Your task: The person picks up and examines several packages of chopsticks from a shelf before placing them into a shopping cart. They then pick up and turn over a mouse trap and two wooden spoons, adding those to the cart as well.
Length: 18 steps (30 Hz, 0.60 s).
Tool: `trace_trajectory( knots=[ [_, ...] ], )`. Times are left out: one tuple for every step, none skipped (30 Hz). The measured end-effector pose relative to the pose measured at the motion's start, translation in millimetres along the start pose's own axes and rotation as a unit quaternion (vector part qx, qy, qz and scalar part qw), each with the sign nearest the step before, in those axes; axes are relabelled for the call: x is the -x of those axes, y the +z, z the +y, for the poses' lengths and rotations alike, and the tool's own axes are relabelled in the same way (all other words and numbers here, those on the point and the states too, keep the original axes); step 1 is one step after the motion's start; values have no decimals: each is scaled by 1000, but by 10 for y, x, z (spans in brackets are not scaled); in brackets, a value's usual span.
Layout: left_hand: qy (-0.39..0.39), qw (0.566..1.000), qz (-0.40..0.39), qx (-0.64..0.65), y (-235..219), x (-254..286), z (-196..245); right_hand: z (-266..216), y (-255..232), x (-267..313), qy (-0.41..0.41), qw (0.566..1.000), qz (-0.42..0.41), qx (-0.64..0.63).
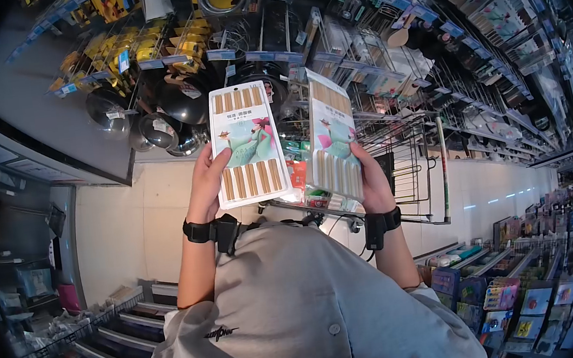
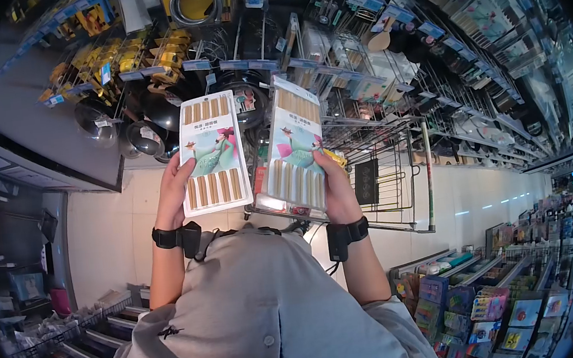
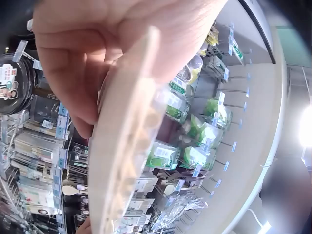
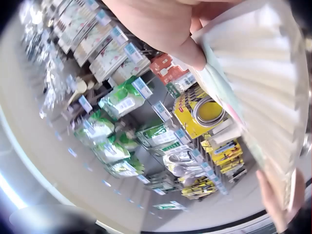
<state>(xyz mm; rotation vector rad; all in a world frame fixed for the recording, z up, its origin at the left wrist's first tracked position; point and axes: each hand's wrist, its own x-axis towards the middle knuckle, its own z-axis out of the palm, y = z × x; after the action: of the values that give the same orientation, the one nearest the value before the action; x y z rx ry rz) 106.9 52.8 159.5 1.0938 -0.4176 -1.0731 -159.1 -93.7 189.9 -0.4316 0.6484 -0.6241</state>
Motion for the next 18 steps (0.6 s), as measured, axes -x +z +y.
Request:
trace_trajectory(
  knots=[
    [-8, 1000, -3, 9, -12, -19, -21, 4, -22, -11, 2, 1000, 3, -1],
    [-12, 1000, -11, 6, -28, -39, -48, 13, -28, -16, 4, 1000, 12, -2],
    [-14, 1000, -9, 6, -12, -29, -51, 22, -15, -11, 7, 1000, 21, -3],
    [-37, 999, 14, 21, 25, -14, -46, 31, 9, 8, 16, 1000, 21, 2],
    [-60, 997, 38, 36, 39, -10, -46, 58, 44, 26, 18, 1000, 22, 2],
    [-76, 995, 3, 59, 4, -34, -61, 89, 82, 43, 9, 1000, 18, 4],
    [-77, 995, 4, 60, -3, -42, -79, 105, 100, 49, 1, 1000, 15, 5],
    [-79, 995, -8, 55, 1, -45, -90, 112, 83, 35, 3, 1000, 15, 6],
    [-81, 995, -20, 51, 5, -45, -90, 123, 50, 13, 14, 999, 25, 17],
    [-82, 995, -19, 51, -9, -51, -103, 134, 23, -2, 26, 999, 35, 27],
    [-93, 994, -14, 52, -29, -58, -132, 141, 9, -7, 27, 999, 36, 26],
    [-104, 993, -10, 53, -43, -62, -157, 142, -3, -8, 33, 998, 37, 29],
    [-105, 993, -10, 52, -52, -63, -172, 141, -17, -6, 39, 998, 38, 32],
    [-103, 992, -23, 74, -59, -67, -184, 142, -47, -9, 38, 998, 39, 31],
    [-100, 990, -36, 96, -45, -64, -172, 146, -74, -10, 46, 999, 8, 10],
    [-101, 990, -36, 95, -21, -55, -154, 151, -83, -6, 53, 998, -23, -10],
    [-83, 984, -45, 152, 14, -38, -128, 161, -77, 10, 53, 998, -23, -10],
    [-66, 975, -52, 207, 39, -23, -106, 171, -16, 46, 33, 999, -2, -13]
  ],
)
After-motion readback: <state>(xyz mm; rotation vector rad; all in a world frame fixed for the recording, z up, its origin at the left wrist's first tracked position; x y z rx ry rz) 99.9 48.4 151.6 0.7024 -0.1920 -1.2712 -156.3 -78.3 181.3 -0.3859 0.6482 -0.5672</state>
